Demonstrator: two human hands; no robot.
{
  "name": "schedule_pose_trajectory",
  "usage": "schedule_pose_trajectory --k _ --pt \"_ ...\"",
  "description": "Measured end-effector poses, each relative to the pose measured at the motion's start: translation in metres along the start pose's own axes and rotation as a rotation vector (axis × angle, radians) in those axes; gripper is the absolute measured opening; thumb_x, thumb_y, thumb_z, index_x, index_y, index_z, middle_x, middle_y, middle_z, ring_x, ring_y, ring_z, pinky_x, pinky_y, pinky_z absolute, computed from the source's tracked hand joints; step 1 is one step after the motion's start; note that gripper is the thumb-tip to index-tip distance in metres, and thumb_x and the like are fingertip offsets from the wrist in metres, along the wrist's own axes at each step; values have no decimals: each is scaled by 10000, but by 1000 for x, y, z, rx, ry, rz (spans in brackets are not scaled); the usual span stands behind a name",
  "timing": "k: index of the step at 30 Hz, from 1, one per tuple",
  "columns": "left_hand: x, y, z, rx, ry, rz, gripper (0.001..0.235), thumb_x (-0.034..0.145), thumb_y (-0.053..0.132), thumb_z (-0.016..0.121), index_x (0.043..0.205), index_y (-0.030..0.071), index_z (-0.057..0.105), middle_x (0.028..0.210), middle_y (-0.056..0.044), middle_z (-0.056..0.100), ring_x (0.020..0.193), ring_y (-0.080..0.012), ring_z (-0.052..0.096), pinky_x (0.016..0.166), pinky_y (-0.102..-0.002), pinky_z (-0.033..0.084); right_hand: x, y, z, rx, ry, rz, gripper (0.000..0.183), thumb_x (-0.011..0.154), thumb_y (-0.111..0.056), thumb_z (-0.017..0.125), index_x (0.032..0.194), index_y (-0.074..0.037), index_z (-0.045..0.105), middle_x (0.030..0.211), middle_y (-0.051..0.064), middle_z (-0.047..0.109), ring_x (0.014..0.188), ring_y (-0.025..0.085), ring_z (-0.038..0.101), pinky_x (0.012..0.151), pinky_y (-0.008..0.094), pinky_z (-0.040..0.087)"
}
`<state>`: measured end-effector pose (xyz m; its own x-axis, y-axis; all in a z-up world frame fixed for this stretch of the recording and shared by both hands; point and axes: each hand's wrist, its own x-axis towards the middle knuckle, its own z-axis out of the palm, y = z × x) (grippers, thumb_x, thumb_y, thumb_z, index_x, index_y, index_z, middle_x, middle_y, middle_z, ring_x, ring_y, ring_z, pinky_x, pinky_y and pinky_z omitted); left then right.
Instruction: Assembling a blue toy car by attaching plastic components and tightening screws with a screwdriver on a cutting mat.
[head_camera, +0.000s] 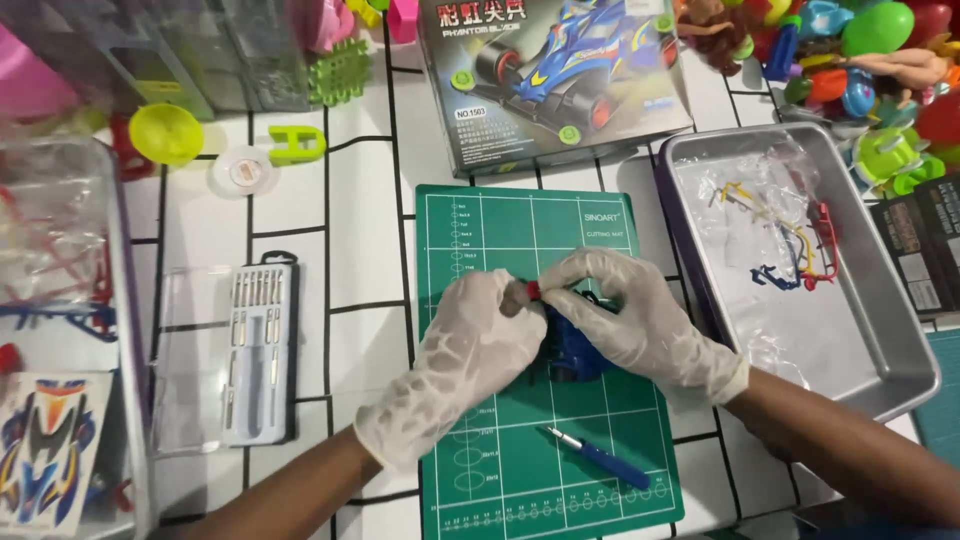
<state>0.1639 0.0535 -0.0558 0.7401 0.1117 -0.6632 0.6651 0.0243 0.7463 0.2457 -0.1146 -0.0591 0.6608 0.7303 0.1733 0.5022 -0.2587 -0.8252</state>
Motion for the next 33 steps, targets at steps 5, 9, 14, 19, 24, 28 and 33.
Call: schedule_pose_trajectory --k 5,9,14,19,24,28,33 --pt "-15 -15 8 233 78 212 153 944 254 630 837 163 569 731 51 654 634 -126 628 610 -300 530 -6 -9 -3 -133 17 -133 40 899 -8 719 922 -31 695 917 93 755 844 194 754 797 271 638" --pt "-7 -39 17 241 199 335 189 914 339 684 827 223 563 566 60 585 488 -158 596 498 -361 471 -5 -16 -2 -317 26 -290 120 879 82 708 962 3 670 936 153 766 842 244 796 778 295 675" --pt "-7 -41 19 175 166 312 174 870 336 699 794 231 583 597 69 654 532 -187 648 543 -368 502 -11 -22 0 -497 -50 -313 90 927 -3 666 1012 -36 666 973 116 753 857 228 774 742 323 636" --pt "-7 -47 25 101 196 374 227 866 281 725 747 228 539 562 106 610 484 -166 621 498 -358 521 -12 -25 1 -573 -83 -345 62 941 19 626 992 15 660 982 162 757 835 261 776 701 347 636" --pt "-6 -52 26 33 273 603 215 887 201 686 757 179 516 566 77 580 463 -175 616 465 -345 495 -14 -21 4 -575 -53 -336 68 941 21 630 1001 9 662 968 145 768 832 259 787 683 336 625" --pt "-3 -54 28 48 259 586 238 894 187 671 757 182 477 562 68 538 469 -180 571 482 -344 484 -16 -17 6 -625 -34 -274 82 951 -17 658 1018 -54 688 958 101 768 784 219 758 663 317 598" --pt "-3 -56 30 48 296 674 235 918 162 656 760 166 482 580 52 512 483 -170 560 482 -328 469 -22 -11 3 -704 -1 -314 121 955 -22 699 1067 -67 697 965 77 776 775 203 749 631 313 581"
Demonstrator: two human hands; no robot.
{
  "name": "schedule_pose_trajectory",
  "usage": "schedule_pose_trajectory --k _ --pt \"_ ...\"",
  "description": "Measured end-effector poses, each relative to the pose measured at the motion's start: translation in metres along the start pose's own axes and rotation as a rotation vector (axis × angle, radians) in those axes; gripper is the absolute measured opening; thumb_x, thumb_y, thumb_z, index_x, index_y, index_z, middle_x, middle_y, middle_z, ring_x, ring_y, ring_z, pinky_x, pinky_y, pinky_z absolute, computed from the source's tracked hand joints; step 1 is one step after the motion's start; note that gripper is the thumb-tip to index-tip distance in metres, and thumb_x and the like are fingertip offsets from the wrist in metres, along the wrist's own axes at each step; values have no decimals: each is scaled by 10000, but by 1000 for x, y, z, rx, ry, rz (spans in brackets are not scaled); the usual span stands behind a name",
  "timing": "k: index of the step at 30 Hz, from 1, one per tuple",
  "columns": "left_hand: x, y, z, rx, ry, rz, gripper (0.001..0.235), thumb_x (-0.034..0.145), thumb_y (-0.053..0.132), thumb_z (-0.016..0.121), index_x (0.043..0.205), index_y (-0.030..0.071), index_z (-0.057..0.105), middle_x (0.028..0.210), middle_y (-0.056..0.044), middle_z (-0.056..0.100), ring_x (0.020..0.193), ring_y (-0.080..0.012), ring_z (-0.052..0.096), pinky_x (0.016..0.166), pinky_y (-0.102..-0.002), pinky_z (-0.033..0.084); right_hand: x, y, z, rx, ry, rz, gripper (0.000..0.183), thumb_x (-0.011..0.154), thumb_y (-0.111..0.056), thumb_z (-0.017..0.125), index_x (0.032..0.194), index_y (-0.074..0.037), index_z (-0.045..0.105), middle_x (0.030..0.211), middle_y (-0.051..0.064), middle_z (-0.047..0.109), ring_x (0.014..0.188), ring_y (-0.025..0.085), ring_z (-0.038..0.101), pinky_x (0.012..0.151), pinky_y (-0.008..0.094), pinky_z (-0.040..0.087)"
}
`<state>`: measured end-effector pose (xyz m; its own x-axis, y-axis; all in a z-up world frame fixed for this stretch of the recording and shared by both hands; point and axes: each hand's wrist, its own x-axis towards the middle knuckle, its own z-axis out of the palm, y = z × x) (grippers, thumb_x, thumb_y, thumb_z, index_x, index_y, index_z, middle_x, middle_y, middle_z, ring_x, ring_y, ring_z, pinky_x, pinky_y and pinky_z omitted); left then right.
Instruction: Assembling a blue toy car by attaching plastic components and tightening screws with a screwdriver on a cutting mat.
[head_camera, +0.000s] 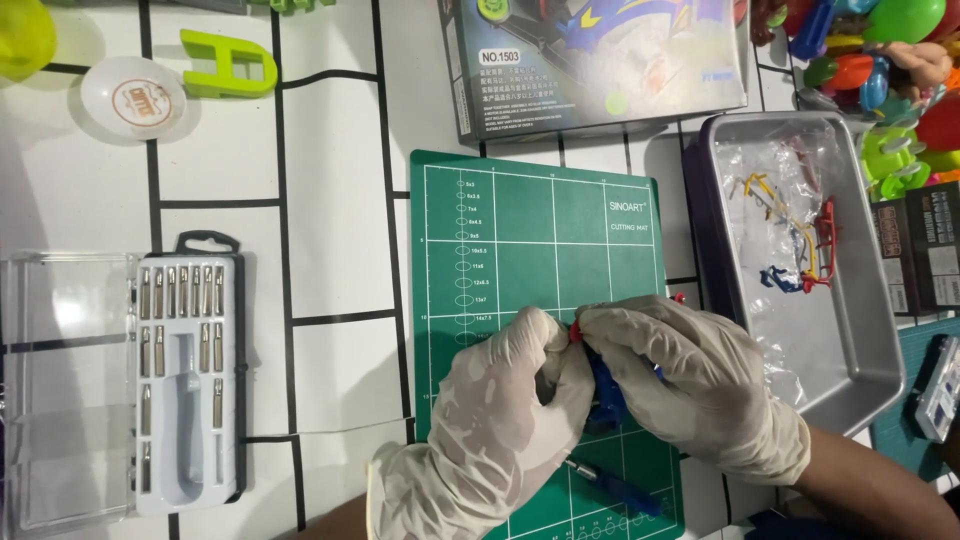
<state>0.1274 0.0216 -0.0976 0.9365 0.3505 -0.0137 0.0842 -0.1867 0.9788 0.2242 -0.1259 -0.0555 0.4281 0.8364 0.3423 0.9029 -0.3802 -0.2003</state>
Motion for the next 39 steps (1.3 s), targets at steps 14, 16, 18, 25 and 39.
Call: schedule_pose_trajectory --k 14,16,18,25,39 --pt "-2 -7 4 -126 79 233 147 967 104 610 859 76 514 632 -49 523 516 -230 540 543 -353 476 -3 -5 -2 -206 -42 -137 182 960 -37 746 1121 -18 663 988 105 768 816 236 748 675 343 601" --pt "-1 -7 3 -167 66 241 166 970 77 600 850 78 485 639 -51 492 517 -222 502 544 -351 449 1 -12 -3 -208 -69 -105 152 965 -20 722 1100 -5 652 1008 116 764 849 256 757 690 345 611" --pt "-1 -8 4 -108 4 143 154 965 146 602 872 100 488 633 -50 524 492 -248 537 481 -391 450 6 -21 -6 -206 -119 26 82 970 -67 704 1042 -32 686 1016 110 754 840 252 737 674 334 576" --pt "0 -9 10 -137 26 8 303 1065 252 440 798 117 491 632 -40 519 525 -284 501 564 -435 393 26 -40 0 85 -75 413 34 929 -36 685 910 -41 713 1003 146 776 1080 291 760 955 366 592" --pt "2 -13 9 13 97 131 228 908 213 626 794 128 448 592 5 523 521 -205 493 531 -393 413 36 -70 -6 177 -80 720 152 893 -164 593 801 -113 703 755 -41 696 717 97 621 665 278 504"
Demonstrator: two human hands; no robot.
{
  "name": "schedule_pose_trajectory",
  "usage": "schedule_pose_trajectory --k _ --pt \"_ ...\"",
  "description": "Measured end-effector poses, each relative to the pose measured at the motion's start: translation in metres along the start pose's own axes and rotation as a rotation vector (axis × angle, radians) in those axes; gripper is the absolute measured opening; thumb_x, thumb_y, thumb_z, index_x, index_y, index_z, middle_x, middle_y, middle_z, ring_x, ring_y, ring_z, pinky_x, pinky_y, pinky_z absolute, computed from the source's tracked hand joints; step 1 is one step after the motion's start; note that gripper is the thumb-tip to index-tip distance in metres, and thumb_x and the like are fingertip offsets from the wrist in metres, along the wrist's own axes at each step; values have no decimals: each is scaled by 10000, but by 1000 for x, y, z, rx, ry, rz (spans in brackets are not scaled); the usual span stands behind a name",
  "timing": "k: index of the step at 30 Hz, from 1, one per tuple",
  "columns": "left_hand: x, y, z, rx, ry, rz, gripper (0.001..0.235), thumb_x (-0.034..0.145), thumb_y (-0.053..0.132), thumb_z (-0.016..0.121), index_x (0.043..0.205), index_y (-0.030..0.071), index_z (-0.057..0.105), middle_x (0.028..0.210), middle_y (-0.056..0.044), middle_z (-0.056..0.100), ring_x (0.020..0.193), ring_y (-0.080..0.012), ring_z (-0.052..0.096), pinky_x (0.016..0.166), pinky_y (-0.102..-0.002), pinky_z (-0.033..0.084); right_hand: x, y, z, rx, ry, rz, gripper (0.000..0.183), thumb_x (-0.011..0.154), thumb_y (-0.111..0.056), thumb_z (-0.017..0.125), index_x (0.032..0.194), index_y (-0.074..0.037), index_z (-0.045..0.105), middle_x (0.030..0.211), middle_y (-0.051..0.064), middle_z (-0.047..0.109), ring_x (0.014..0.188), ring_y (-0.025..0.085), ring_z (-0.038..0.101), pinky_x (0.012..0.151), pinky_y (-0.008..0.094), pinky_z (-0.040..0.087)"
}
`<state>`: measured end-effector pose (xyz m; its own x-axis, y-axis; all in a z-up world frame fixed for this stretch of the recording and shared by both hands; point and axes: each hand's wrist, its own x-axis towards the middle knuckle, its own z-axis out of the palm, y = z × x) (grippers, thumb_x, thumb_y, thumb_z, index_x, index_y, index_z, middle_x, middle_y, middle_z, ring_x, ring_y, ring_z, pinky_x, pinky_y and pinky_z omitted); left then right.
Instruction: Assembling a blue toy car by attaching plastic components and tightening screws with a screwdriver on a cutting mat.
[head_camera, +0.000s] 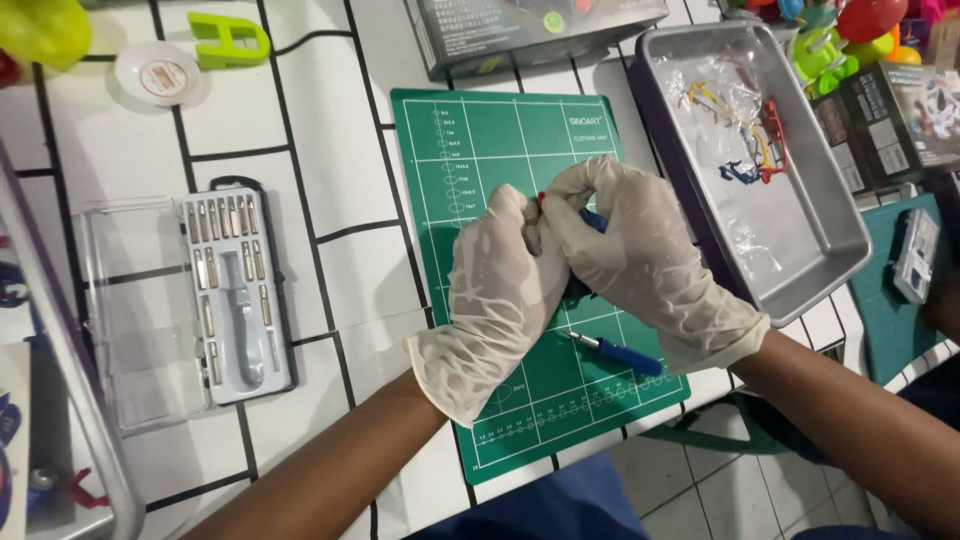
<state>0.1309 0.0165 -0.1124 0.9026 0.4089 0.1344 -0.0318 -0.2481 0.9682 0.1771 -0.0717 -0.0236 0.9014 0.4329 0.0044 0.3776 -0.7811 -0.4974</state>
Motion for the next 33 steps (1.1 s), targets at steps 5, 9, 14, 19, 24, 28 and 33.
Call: schedule_pose_trajectory --k 5,9,14,19,24,28,33 --pt "2 1 -1 2 -2 -94 246 903 302 668 806 129 523 617 11 585 552 -196 563 503 -397 432 -5 10 -6 8 36 38 328 866 -300 673 1130 -118 743 938 -18 749 817 118 697 702 277 535" --pt "4 13 -8 -70 -47 -223 224 902 213 618 725 157 493 608 53 536 564 -130 502 557 -353 458 -20 36 -27 -61 264 -571 340 947 50 701 1266 77 585 1117 202 723 1037 299 735 1113 467 539" --pt "13 28 -15 22 -111 -397 143 925 264 685 846 154 640 665 69 662 567 -89 594 551 -297 514 -108 109 -17 -120 93 -523 383 894 -148 715 1256 -89 605 1075 106 743 903 196 743 740 288 680" --pt "18 27 -19 -40 -171 -520 170 926 301 703 866 142 710 681 74 651 610 -52 556 575 -241 518 -137 133 3 -266 -60 -357 531 852 -357 792 1282 -105 611 1138 96 695 979 249 704 783 370 631" --pt "19 6 -11 -128 -176 -422 417 924 210 746 587 116 519 688 46 635 584 -62 513 484 -259 426 -145 171 -12 -185 -182 -220 438 883 -234 708 1283 -86 610 1141 100 799 949 227 833 768 412 700" --pt "12 -5 -8 -139 -101 -414 436 936 200 761 606 150 480 552 85 477 539 -54 367 459 -263 354 -104 113 -57 -98 55 -464 844 890 -66 704 1593 -177 251 1218 125 768 957 168 839 822 353 703" --pt "4 -23 -2 -28 21 -195 259 867 319 781 726 168 624 530 108 535 471 -29 405 426 -219 384 -38 61 -49 292 308 -296 292 726 75 834 983 44 699 851 178 752 643 169 659 573 232 509"
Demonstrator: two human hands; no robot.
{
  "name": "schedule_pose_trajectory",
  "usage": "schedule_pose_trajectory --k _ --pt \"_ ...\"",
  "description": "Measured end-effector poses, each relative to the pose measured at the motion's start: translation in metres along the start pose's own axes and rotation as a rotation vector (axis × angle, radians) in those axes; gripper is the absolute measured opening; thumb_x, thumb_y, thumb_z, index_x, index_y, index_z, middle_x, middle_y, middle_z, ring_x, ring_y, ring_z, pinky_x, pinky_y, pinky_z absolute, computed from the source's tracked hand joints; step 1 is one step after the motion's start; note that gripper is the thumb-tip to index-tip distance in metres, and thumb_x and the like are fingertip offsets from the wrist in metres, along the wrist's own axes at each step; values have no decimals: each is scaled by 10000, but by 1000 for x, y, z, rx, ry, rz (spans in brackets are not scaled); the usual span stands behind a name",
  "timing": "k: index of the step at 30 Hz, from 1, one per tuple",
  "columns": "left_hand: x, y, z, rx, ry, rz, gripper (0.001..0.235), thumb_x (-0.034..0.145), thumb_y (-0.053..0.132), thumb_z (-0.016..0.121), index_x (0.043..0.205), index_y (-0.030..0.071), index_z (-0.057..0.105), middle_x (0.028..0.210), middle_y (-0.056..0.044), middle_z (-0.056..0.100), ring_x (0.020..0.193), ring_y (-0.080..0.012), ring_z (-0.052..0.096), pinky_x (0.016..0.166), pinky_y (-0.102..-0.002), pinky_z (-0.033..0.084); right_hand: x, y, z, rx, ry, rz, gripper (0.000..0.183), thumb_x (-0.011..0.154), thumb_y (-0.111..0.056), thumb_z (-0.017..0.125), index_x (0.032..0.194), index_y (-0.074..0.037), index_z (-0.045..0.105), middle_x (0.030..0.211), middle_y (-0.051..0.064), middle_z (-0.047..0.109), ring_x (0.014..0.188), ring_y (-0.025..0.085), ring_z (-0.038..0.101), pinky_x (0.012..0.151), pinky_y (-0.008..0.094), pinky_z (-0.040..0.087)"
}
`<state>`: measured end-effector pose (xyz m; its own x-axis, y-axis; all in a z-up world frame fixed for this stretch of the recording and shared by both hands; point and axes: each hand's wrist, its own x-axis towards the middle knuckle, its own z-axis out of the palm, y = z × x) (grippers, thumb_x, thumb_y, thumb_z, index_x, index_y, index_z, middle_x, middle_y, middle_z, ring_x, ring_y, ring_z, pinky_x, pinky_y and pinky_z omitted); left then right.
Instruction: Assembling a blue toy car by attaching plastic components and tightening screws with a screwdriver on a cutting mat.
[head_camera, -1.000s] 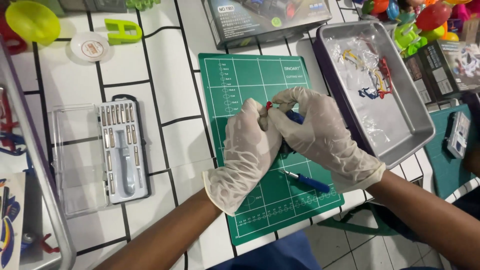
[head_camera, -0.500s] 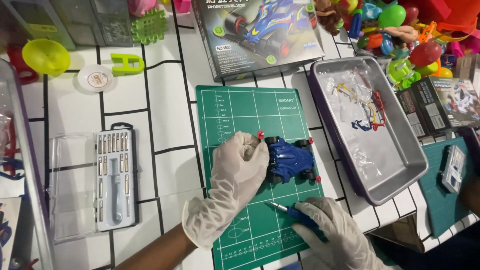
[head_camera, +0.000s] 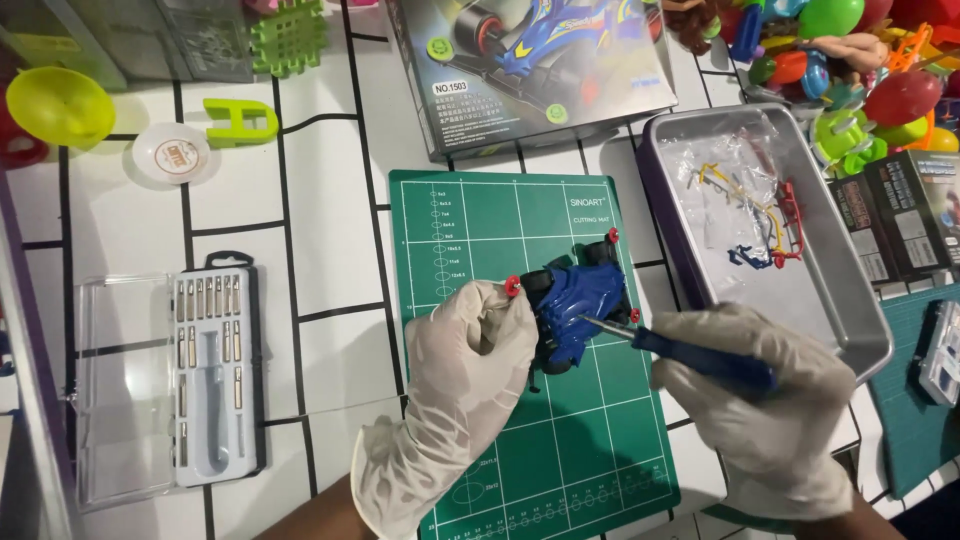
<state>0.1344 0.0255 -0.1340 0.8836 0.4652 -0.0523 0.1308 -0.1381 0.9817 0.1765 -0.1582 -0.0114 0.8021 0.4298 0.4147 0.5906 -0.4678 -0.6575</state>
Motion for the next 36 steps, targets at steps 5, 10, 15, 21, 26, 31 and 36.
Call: schedule_pose_trajectory --k 5,10,15,21,26,31,36 --pt "-6 38 -14 -54 -37 -6 147 896 247 705 853 108 689 557 77 535 485 -54 438 449 -242 441 1 21 42 259 128 10 388 972 -316 596 981 72 617 847 179 668 574 260 749 519 298 639" --pt "-7 41 -17 -93 -78 62 189 909 236 635 982 89 729 622 69 573 510 -57 492 473 -236 484 3 25 63 206 152 -35 374 977 -254 571 1011 118 571 749 226 669 644 314 785 582 332 687" --pt "-5 38 -15 -37 -29 105 187 917 210 637 1031 92 727 585 65 550 479 -69 465 462 -248 465 9 25 72 19 170 -281 397 974 -231 518 852 147 521 724 302 633 598 373 750 532 365 633" --pt "-6 40 -17 -39 -28 152 242 938 232 593 1072 66 707 582 42 571 465 -86 522 467 -262 485 7 31 73 -99 210 -368 448 975 -238 505 743 143 549 640 228 597 567 382 716 513 402 632" --pt "-5 40 -17 -20 -27 158 223 942 229 584 1050 87 717 583 45 573 470 -83 521 465 -263 482 0 37 74 -119 278 -340 438 968 -265 540 800 137 590 728 248 642 611 359 712 580 398 640" --pt "-6 40 -16 -40 -24 169 230 950 220 586 1067 62 705 564 34 586 451 -84 537 449 -259 484 -6 38 72 -111 257 -285 404 949 -273 582 895 125 619 824 255 691 679 339 742 651 388 656" --pt "-9 27 -6 90 83 219 278 931 213 600 1144 73 709 691 -10 748 499 -124 675 486 -260 560 -7 31 56 -251 143 -284 229 911 -150 705 968 72 717 959 172 755 852 285 789 785 350 665"
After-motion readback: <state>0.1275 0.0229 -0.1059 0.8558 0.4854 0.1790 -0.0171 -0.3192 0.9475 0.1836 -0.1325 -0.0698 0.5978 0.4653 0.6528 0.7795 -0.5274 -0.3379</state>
